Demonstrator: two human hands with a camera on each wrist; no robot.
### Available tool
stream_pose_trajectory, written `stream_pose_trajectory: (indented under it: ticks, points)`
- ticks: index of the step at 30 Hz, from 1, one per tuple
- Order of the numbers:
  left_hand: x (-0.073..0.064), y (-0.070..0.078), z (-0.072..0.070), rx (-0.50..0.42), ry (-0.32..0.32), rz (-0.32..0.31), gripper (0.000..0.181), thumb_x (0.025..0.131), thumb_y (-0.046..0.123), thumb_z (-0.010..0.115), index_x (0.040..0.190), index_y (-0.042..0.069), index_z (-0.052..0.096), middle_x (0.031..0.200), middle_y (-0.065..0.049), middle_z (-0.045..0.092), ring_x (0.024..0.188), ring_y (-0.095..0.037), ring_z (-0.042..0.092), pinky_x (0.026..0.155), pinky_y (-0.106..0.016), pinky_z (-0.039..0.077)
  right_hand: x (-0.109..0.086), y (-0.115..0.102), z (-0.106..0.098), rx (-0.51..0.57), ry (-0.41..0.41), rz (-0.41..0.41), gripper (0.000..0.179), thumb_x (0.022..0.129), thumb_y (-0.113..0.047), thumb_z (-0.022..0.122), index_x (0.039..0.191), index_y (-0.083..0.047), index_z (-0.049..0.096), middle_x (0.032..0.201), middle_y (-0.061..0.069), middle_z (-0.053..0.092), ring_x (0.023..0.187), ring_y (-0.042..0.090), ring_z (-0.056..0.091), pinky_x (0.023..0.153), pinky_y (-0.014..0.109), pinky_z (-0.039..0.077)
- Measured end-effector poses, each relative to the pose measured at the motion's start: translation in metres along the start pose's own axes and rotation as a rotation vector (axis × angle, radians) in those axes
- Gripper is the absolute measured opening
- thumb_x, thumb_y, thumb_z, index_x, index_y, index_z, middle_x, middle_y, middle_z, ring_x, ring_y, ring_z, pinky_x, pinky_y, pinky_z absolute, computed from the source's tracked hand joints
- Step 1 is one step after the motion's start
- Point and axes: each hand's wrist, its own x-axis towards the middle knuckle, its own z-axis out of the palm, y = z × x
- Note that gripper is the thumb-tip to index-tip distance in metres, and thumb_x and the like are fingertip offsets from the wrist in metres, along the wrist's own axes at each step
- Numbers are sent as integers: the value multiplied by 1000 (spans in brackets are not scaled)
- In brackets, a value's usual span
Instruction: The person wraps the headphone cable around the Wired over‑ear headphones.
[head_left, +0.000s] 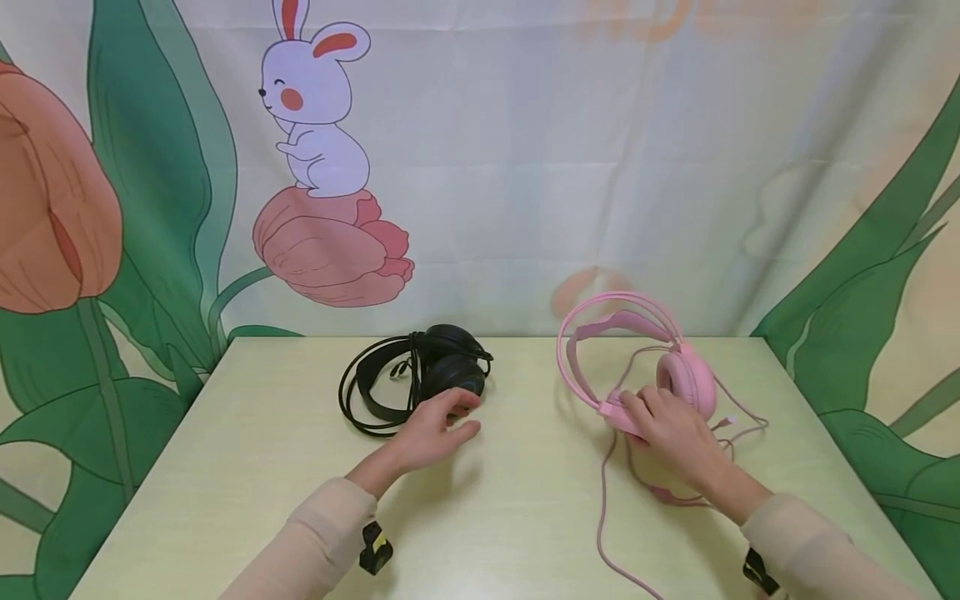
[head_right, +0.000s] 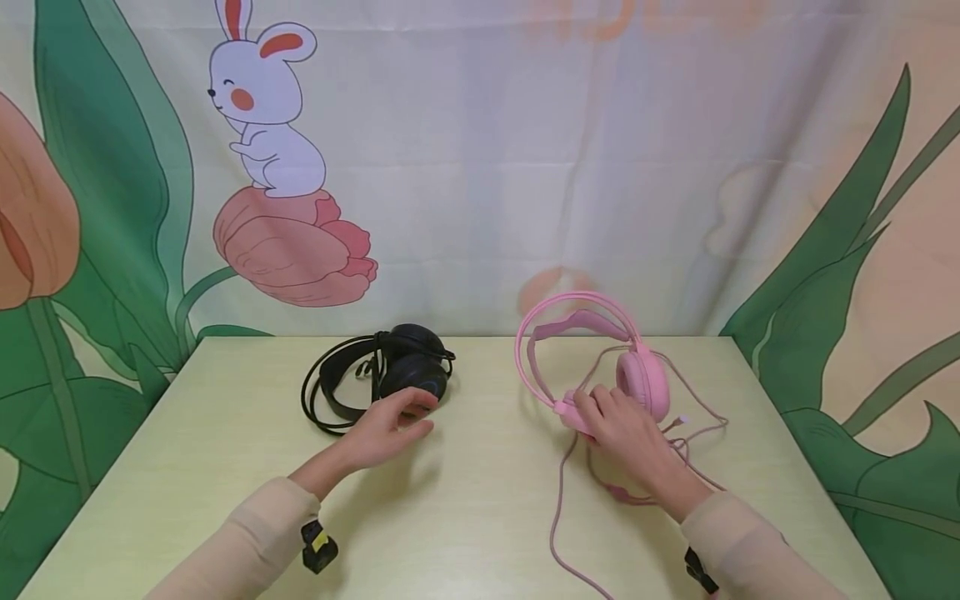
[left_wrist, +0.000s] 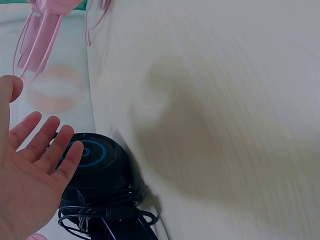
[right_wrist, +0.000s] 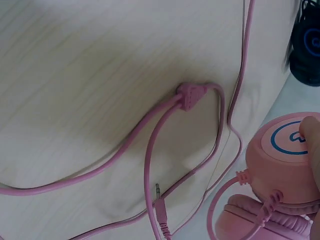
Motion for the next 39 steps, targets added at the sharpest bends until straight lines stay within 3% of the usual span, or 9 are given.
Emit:
stream_pose_trajectory:
  ticks: [5, 11, 16, 21, 29, 39]
  points:
    - [3, 3, -1, -45, 16, -19, 32, 87, 17, 60, 117, 7, 54, 118, -13, 57, 108, -30, 55, 91, -46, 44, 5, -6, 0, -4, -12, -74, 38, 96, -28, 27, 110, -3, 52, 82, 7, 48, 62, 19, 43, 52, 29, 41]
    - [8, 10, -3, -94, 76, -65, 33, 87, 17, 60, 118, 8, 53, 117, -11, 57, 108, -28, 56, 91, -43, 45, 9, -13, -4, 8, -59, -156, 37, 87, -19, 33, 114, -4, 53, 88, 5, 53, 71, 19, 47, 60, 30, 44]
    - [13, 17, -3, -131, 102, -107, 39, 87, 20, 60, 123, 6, 50, 118, -7, 56, 109, -24, 55, 92, -37, 45, 7, -18, -7, 5, -103, -206, 38, 96, -21, 23, 117, -7, 51, 95, 5, 54, 76, 21, 49, 64, 31, 45]
    - [19, 19, -1, -114, 123, -141, 45, 87, 26, 61, 125, 6, 48, 119, -6, 57, 109, -22, 56, 91, -37, 45, 7, -22, -5, 23, -34, -278, 37, 98, -17, 21, 117, -8, 52, 98, 5, 54, 83, 22, 52, 68, 33, 47]
    - [24, 26, -4, -156, 123, -213, 50, 86, 34, 61, 127, 8, 48, 120, -5, 57, 109, -19, 57, 89, -36, 48, 10, -28, -4, -76, 87, -407, 37, 96, -2, 26, 115, -13, 56, 90, 1, 54, 78, 21, 51, 68, 30, 45]
    - [26, 34, -6, -282, 67, -249, 50, 84, 35, 64, 123, 8, 49, 115, -5, 61, 104, -18, 58, 92, -39, 46, 12, -35, -1, -68, 97, -495, 37, 95, 1, 30, 117, -14, 55, 92, 2, 54, 80, 22, 52, 72, 31, 46]
